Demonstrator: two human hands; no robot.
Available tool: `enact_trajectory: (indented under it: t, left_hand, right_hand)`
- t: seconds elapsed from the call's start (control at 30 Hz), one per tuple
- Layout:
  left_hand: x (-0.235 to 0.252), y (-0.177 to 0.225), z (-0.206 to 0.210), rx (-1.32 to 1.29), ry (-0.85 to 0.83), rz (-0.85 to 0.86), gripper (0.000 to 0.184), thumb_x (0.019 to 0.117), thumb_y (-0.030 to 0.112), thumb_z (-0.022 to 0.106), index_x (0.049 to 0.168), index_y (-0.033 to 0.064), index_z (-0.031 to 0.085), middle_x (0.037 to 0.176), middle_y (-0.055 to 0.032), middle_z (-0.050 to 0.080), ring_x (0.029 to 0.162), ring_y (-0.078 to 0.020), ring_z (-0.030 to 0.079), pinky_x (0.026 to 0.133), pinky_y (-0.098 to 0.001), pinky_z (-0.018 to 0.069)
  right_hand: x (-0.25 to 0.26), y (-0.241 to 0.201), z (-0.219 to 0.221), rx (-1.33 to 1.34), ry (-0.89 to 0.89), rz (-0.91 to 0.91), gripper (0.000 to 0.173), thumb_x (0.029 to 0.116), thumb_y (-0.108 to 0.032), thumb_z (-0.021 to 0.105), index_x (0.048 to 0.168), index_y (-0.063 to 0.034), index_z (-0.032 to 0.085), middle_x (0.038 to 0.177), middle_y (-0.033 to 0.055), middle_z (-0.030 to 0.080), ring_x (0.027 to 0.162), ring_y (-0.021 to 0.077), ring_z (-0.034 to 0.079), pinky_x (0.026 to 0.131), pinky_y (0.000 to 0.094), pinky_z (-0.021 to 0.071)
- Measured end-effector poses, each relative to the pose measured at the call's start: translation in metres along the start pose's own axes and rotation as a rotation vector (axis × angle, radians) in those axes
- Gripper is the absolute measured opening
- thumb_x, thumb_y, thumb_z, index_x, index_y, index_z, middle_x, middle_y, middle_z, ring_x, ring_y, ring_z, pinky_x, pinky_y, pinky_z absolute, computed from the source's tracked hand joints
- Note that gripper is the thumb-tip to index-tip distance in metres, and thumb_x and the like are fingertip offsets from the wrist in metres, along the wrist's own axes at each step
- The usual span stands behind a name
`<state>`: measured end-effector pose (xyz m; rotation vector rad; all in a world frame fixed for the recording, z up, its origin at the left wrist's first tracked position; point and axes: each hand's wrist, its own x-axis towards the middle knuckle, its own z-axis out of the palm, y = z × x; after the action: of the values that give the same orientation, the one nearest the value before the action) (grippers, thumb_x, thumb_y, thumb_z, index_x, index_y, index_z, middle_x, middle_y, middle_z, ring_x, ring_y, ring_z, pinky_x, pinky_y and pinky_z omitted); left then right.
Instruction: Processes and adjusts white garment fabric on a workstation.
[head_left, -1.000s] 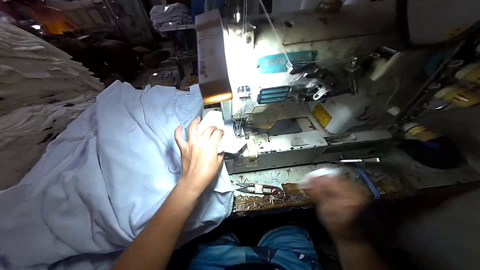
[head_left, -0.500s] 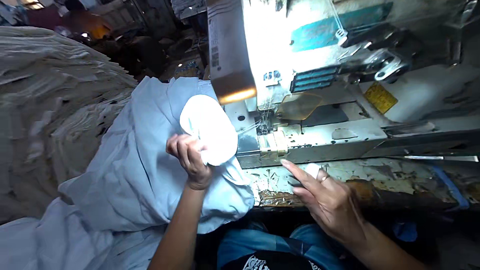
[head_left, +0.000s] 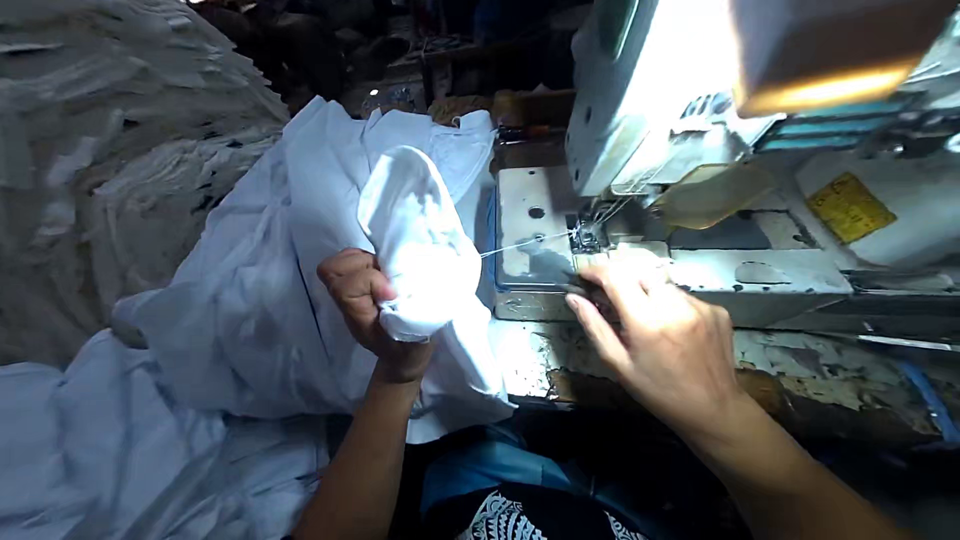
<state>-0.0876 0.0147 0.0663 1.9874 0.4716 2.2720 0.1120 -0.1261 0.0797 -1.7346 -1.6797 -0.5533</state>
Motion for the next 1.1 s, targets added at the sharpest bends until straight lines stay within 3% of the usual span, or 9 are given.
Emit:
enact_trajectory:
  t: [0.27, 0.37, 0.43, 0.53, 0.67, 0.73, 0.83, 1.0, 1.1]
  left_hand:
    - [0.013, 0.027, -0.042, 0.043, 0.106, -0.065, 0.004, 0.1008, 0.024, 0.057, 0.104, 0.0267, 0.056, 0.114, 0.0165, 0.056, 0.117, 0.0025, 0.051, 0.100, -0.0201, 0.0427]
    - [-0.004, 0.072, -0.026, -0.119, -0.362, -0.139, 0.011, 0.0888, 0.012, 0.072, 0.099, 0.0080, 0.071, 0.104, -0.0038, 0.070, 0.113, -0.0145, 0.062, 0.105, -0.0397, 0.0434]
    - [-0.014, 0.082, -0.020, -0.125, -0.648, -0.068, 0.020, 0.0974, 0.027, 0.066, 0.110, 0.0135, 0.074, 0.123, -0.0074, 0.070, 0.135, -0.0235, 0.053, 0.119, -0.0546, 0.0250]
    - [-0.029, 0.044, -0.076, 0.221, -0.261, -0.251, 0.037, 0.0944, 0.024, 0.071, 0.120, -0.0009, 0.063, 0.137, -0.0165, 0.061, 0.138, -0.0246, 0.050, 0.117, -0.0421, 0.0367]
    - [-0.051, -0.027, -0.174, 0.614, 0.354, -0.810, 0.076, 0.0998, 0.022, 0.065, 0.155, -0.0085, 0.023, 0.157, -0.0300, 0.032, 0.142, -0.0358, 0.039, 0.115, -0.0448, 0.0371]
    - [-0.057, -0.041, -0.184, 0.546, 0.553, -0.995, 0.063, 0.1014, 0.020, 0.063, 0.150, -0.0062, 0.033, 0.145, -0.0262, 0.047, 0.129, -0.0303, 0.050, 0.108, -0.0427, 0.0432]
    - [-0.027, -0.035, -0.178, 0.609, 0.461, -0.947, 0.032, 0.1051, 0.019, 0.055, 0.123, -0.0069, 0.058, 0.099, -0.0120, 0.060, 0.081, -0.0135, 0.058, 0.077, -0.0310, 0.0513]
    - [0.000, -0.023, -0.193, 0.756, 0.362, -0.820, 0.061, 0.1023, 0.019, 0.060, 0.145, -0.0183, 0.036, 0.145, -0.0388, 0.044, 0.136, -0.0432, 0.045, 0.115, -0.0465, 0.0358]
    - [-0.033, -0.042, -0.192, 0.585, 0.467, -1.122, 0.057, 0.1017, 0.019, 0.062, 0.146, -0.0105, 0.040, 0.141, -0.0296, 0.050, 0.125, -0.0320, 0.054, 0.103, -0.0450, 0.0463]
  right_hand:
    - [-0.006, 0.001, 0.012, 0.090, -0.019, -0.093, 0.028, 0.1026, -0.022, 0.054, 0.112, -0.0068, 0.075, 0.090, 0.0130, 0.074, 0.071, 0.0297, 0.072, 0.054, 0.0462, 0.0535]
    - [-0.057, 0.021, 0.001, 0.061, -0.126, 0.018, 0.040, 0.1013, -0.029, 0.054, 0.111, 0.0046, 0.073, 0.093, 0.0252, 0.073, 0.075, 0.0415, 0.071, 0.061, 0.0556, 0.0537]
    - [-0.084, 0.038, -0.003, -0.004, -0.206, 0.109, 0.055, 0.0939, -0.036, 0.060, 0.110, 0.0163, 0.066, 0.100, 0.0370, 0.069, 0.088, 0.0532, 0.069, 0.075, 0.0650, 0.0520]
    - [-0.107, 0.060, -0.005, -0.106, -0.329, 0.209, 0.059, 0.0911, -0.027, 0.058, 0.119, 0.0247, 0.058, 0.128, 0.0502, 0.051, 0.123, 0.0687, 0.048, 0.104, 0.0744, 0.0335]
    - [-0.113, 0.059, 0.000, -0.020, -0.182, 0.136, 0.045, 0.0892, -0.020, 0.061, 0.112, 0.0193, 0.064, 0.118, 0.0485, 0.057, 0.109, 0.0653, 0.057, 0.095, 0.0683, 0.0445]
    - [-0.110, 0.045, 0.015, 0.172, -0.087, -0.021, 0.033, 0.0878, -0.017, 0.061, 0.105, 0.0103, 0.068, 0.103, 0.0363, 0.066, 0.095, 0.0490, 0.068, 0.083, 0.0574, 0.0535]
    - [-0.097, 0.022, 0.034, 0.600, -0.082, -0.347, 0.025, 0.1007, -0.016, 0.054, 0.113, -0.0212, 0.075, 0.120, 0.0095, 0.072, 0.121, 0.0198, 0.065, 0.106, 0.0391, 0.0512]
    - [-0.092, 0.016, 0.027, 0.747, 0.094, -0.233, 0.022, 0.1026, -0.021, 0.055, 0.113, -0.0201, 0.074, 0.120, 0.0022, 0.071, 0.123, 0.0101, 0.061, 0.109, 0.0286, 0.0475]
    - [-0.094, 0.007, 0.037, 0.705, -0.019, -0.187, 0.027, 0.1000, -0.040, 0.062, 0.115, -0.0215, 0.076, 0.119, 0.0040, 0.072, 0.119, 0.0140, 0.063, 0.101, 0.0345, 0.0518]
